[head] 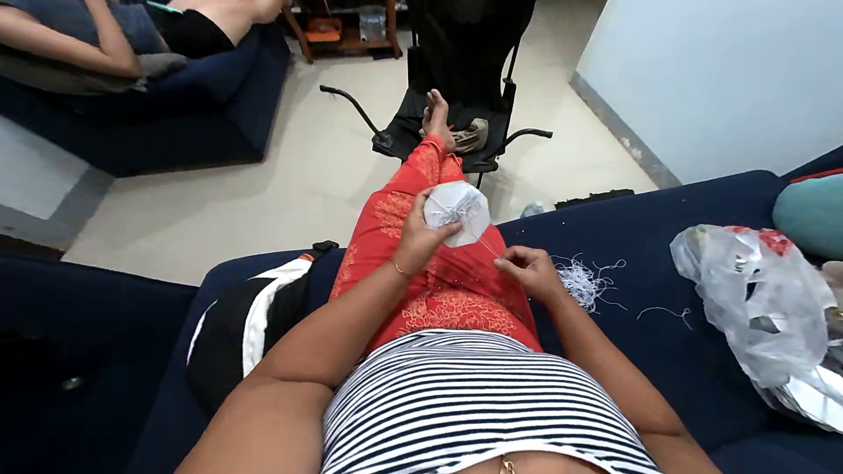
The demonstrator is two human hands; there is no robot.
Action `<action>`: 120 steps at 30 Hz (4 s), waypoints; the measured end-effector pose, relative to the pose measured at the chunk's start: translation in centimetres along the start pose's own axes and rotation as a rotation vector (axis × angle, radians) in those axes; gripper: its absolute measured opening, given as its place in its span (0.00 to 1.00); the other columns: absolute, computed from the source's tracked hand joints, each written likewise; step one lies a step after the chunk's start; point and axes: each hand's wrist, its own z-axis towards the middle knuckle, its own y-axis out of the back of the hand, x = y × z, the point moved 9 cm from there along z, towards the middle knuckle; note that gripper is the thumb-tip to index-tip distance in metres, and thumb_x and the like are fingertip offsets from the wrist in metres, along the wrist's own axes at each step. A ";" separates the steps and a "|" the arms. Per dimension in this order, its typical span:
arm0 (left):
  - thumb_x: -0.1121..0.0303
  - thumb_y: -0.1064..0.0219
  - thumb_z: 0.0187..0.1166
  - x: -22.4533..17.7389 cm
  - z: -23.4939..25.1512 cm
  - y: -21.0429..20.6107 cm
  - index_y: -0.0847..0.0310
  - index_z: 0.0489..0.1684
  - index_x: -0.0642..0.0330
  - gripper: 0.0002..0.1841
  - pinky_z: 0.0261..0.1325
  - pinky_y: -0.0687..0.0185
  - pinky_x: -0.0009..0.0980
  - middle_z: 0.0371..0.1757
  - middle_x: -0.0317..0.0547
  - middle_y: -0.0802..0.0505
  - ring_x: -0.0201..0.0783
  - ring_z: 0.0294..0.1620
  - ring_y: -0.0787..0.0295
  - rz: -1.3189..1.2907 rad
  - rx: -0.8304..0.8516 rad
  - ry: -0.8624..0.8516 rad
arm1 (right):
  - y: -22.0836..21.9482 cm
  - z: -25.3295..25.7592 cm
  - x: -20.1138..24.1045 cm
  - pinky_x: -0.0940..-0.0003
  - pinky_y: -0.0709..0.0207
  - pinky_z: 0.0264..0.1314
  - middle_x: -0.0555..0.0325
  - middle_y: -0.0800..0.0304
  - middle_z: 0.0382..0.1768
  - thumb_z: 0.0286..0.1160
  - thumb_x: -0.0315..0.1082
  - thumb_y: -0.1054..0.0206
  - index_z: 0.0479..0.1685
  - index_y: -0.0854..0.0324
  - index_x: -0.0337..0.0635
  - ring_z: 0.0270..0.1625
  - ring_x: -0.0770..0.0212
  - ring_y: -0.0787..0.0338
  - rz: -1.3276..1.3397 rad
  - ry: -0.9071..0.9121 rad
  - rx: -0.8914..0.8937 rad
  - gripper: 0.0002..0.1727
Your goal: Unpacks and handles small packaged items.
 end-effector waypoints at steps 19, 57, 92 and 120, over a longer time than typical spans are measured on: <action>0.84 0.34 0.74 -6.8 -0.7 -0.7 0.46 0.84 0.55 0.37 0.62 0.11 0.42 0.64 0.49 0.13 0.42 0.59 0.10 -0.451 -0.094 -0.024 | 1.3 0.4 12.6 0.73 0.26 0.38 0.71 0.24 0.16 0.70 0.43 0.32 0.20 0.18 0.50 0.24 0.71 0.22 1.365 0.385 0.055 0.12; 0.84 0.23 0.64 -9.6 -4.6 -3.6 0.33 0.74 0.41 0.39 0.64 0.11 0.33 0.64 0.28 0.13 0.29 0.61 0.12 -0.092 0.237 -0.532 | 2.1 0.9 13.5 0.63 0.13 0.70 0.62 0.09 0.64 0.62 0.40 0.16 0.73 0.22 0.45 0.63 0.63 0.08 0.266 0.379 -0.041 0.35; 0.86 0.32 0.68 -5.9 -6.8 -8.2 0.14 0.66 0.59 0.25 0.69 0.17 0.45 0.58 0.53 0.10 0.48 0.63 0.13 0.806 0.639 -0.684 | 0.1 -1.5 8.8 0.66 0.18 0.70 0.53 0.12 0.58 0.74 0.54 0.27 0.63 0.19 0.33 0.63 0.67 0.14 -0.150 0.336 0.145 0.32; 0.84 0.29 0.67 0.8 -5.6 -9.5 0.29 0.69 0.65 0.28 0.68 0.18 0.50 0.59 0.58 0.13 0.53 0.63 0.13 1.085 0.852 -0.160 | -2.4 -0.2 4.0 0.44 0.19 0.58 0.46 0.12 0.51 0.68 0.48 0.31 0.56 0.17 0.38 0.59 0.47 0.13 -0.627 -0.074 0.262 0.24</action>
